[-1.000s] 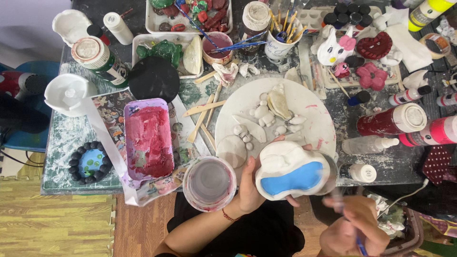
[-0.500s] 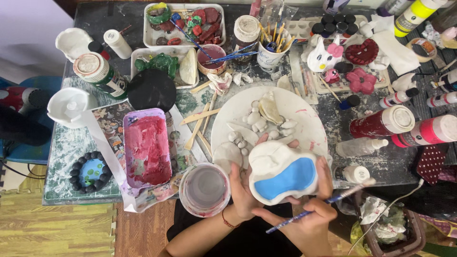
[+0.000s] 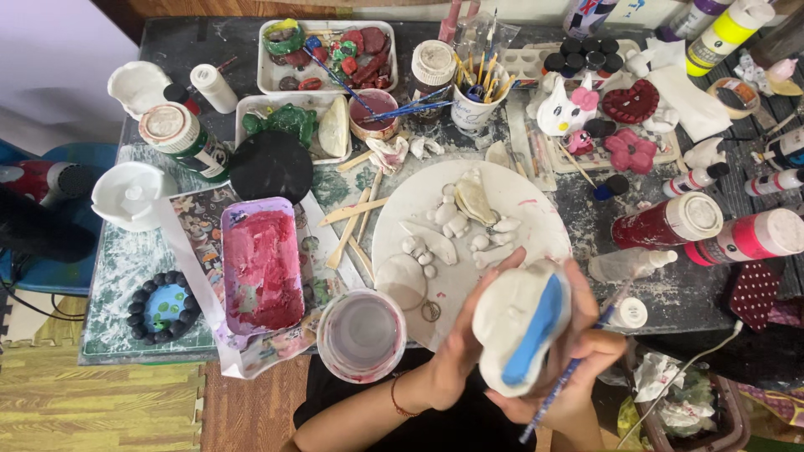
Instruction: The person paints a white ceramic figurine with blue and white paint using a brush. They hold the figurine in one hand and apply paint to its surface, occasionally dipping the brush into paint containers.
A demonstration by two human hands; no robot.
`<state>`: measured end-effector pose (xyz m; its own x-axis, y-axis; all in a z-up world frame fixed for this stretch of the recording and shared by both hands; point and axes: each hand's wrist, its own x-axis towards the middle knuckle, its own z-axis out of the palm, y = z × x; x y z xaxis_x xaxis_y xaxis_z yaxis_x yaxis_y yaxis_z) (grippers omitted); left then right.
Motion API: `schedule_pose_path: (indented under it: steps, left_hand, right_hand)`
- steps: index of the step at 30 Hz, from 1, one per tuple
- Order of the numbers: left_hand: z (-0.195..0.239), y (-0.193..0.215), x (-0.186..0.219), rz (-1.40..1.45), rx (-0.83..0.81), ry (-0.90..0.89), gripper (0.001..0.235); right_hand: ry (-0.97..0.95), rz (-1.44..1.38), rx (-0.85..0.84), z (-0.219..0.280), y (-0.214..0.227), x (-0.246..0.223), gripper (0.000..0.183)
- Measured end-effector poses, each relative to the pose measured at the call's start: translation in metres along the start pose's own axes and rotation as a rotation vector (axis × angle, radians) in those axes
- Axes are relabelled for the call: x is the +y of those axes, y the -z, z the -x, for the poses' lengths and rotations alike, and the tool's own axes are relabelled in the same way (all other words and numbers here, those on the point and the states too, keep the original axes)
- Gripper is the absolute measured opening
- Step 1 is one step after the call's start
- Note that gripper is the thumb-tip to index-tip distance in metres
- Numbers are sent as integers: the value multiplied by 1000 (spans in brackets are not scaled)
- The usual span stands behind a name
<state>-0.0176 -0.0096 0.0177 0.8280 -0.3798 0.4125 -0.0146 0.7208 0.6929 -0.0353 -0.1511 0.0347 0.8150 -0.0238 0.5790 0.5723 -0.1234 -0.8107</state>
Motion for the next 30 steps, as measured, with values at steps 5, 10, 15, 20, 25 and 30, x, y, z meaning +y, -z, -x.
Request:
schedule_pose_path:
  steps: [5,10,15,20,25,30]
  left_hand:
    - [4,15,11,-615,-125,-184,131]
    - [-3,19,-6,-830,-129,-383,157]
    - [-6,26,-18,-843,-144,-552,139]
    - [-8,29,-13,-866,-146,-581,121]
    - [-8,33,-18,-764,-141,-611,118]
    - [3,40,-27,-880,69,-586,139]
  right_hand:
    - [-82,-161,51,-1,2,-16,81]
    - [-180,-339,78,0,1,-19,83]
    - [-234,-387,45,-1,4,-24,83]
    - [-227,-352,-19,-5,5,-25,84]
    - [-255,-274,-62,-3,5,-33,86]
    - [-44,-175,-16,-8,7,-15,59]
